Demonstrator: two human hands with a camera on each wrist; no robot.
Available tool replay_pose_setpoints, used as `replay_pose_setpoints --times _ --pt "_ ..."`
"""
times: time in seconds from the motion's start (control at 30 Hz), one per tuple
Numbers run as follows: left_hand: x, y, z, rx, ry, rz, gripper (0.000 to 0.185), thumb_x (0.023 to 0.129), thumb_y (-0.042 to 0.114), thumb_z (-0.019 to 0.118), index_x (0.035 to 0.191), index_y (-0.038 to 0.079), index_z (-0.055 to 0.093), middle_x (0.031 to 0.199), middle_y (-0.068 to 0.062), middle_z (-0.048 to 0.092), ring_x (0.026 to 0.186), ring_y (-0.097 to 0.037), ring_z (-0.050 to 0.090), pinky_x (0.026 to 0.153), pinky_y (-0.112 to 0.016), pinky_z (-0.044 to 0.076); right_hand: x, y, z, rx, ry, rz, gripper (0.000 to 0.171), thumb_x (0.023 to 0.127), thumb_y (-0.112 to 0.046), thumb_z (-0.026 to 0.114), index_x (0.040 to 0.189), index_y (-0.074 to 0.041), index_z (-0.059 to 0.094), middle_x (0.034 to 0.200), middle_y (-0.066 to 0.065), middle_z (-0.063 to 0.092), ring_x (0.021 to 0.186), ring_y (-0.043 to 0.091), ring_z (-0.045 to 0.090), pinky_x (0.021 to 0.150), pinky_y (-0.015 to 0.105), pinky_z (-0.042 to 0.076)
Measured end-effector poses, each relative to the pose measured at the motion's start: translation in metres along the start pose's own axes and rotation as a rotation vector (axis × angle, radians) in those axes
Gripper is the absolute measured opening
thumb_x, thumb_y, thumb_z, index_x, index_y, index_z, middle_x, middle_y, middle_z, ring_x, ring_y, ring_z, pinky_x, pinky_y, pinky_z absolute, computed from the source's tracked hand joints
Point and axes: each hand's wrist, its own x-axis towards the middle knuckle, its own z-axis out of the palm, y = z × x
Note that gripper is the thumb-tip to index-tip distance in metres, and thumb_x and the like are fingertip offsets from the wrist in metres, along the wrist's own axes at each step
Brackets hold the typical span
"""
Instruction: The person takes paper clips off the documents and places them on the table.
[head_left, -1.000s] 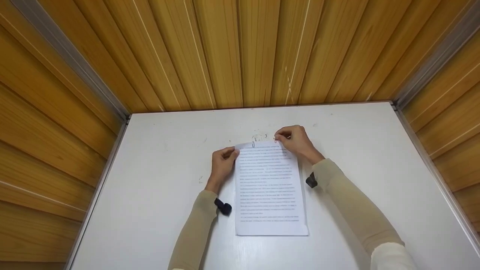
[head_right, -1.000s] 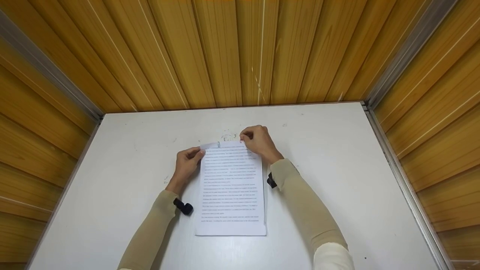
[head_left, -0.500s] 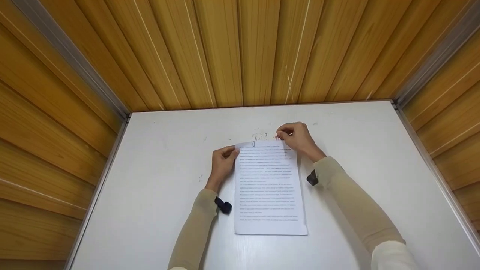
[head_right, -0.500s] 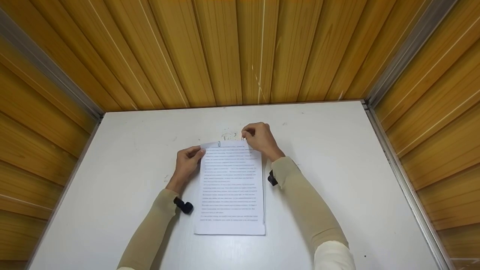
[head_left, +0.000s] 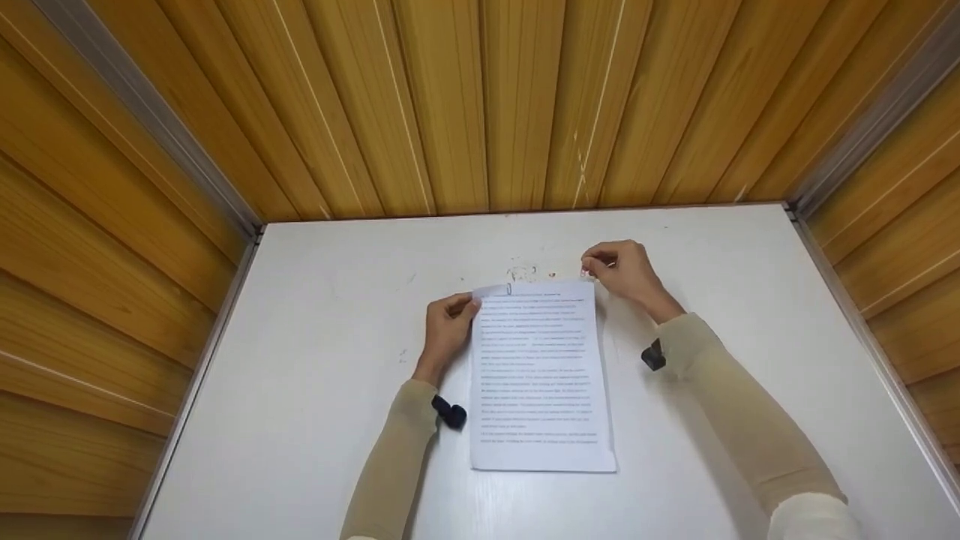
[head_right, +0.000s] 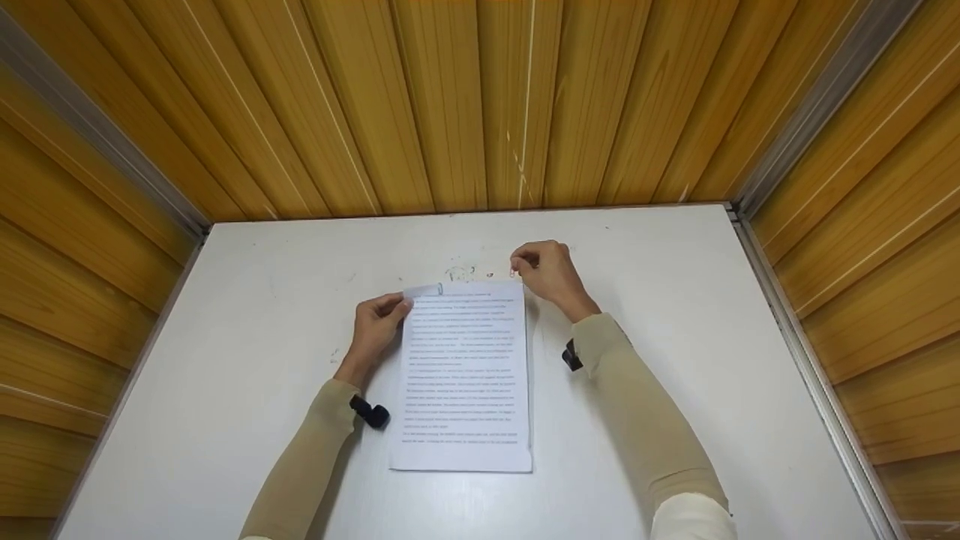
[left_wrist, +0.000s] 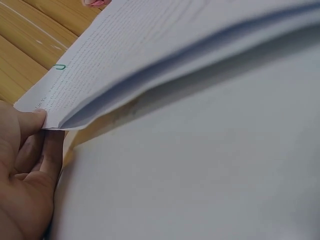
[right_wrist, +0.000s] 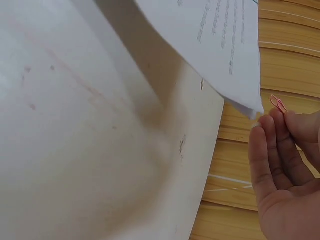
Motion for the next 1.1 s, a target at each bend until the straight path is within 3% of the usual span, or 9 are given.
replay_pose_setpoints --times 0.2,0.57,0.83,1.1 --pt "-0.001 0.0 -0.001 -0.002 -0.017 0.019 0.025 0.104 0.015 0.072 0.124 0.0 0.077 0.113 -0.013 0.08 0.097 -0.02 0.076 0.085 -0.027 0.059 -0.008 0.014 -0.016 -0.012 -0.01 0.017 0.014 0.103 -0.008 0.069 0.103 -0.001 0.081 0.089 0.014 0.077 0.078 0.015 0.066 0.064 0.018 0.048" --pt "-0.001 0.0 -0.001 0.007 -0.002 0.008 0.024 0.103 0.015 0.072 0.123 0.002 0.078 0.113 -0.012 0.08 0.099 -0.02 0.076 0.086 -0.03 0.06 -0.025 0.045 -0.031 -0.076 -0.117 0.131 0.017 0.106 -0.011 0.066 0.113 -0.001 0.079 0.102 0.014 0.077 0.091 0.021 0.064 0.074 0.018 0.049" --pt "-0.001 0.0 0.001 0.003 0.002 0.01 0.024 0.103 0.015 0.072 0.122 0.001 0.078 0.113 -0.013 0.08 0.098 -0.02 0.076 0.088 -0.031 0.06 -0.032 0.064 -0.041 -0.122 -0.224 0.26 0.017 0.109 -0.015 0.063 0.115 -0.008 0.077 0.106 0.011 0.072 0.096 0.025 0.061 0.081 0.031 0.052" --pt "0.001 -0.002 0.0 -0.009 0.002 0.026 0.024 0.102 0.012 0.074 0.121 -0.001 0.078 0.109 -0.016 0.08 0.097 -0.023 0.077 0.084 -0.026 0.059 -0.032 0.066 -0.041 -0.182 -0.248 0.214 0.018 0.108 -0.015 0.064 0.113 -0.006 0.079 0.109 0.013 0.074 0.098 0.026 0.062 0.088 0.039 0.052"
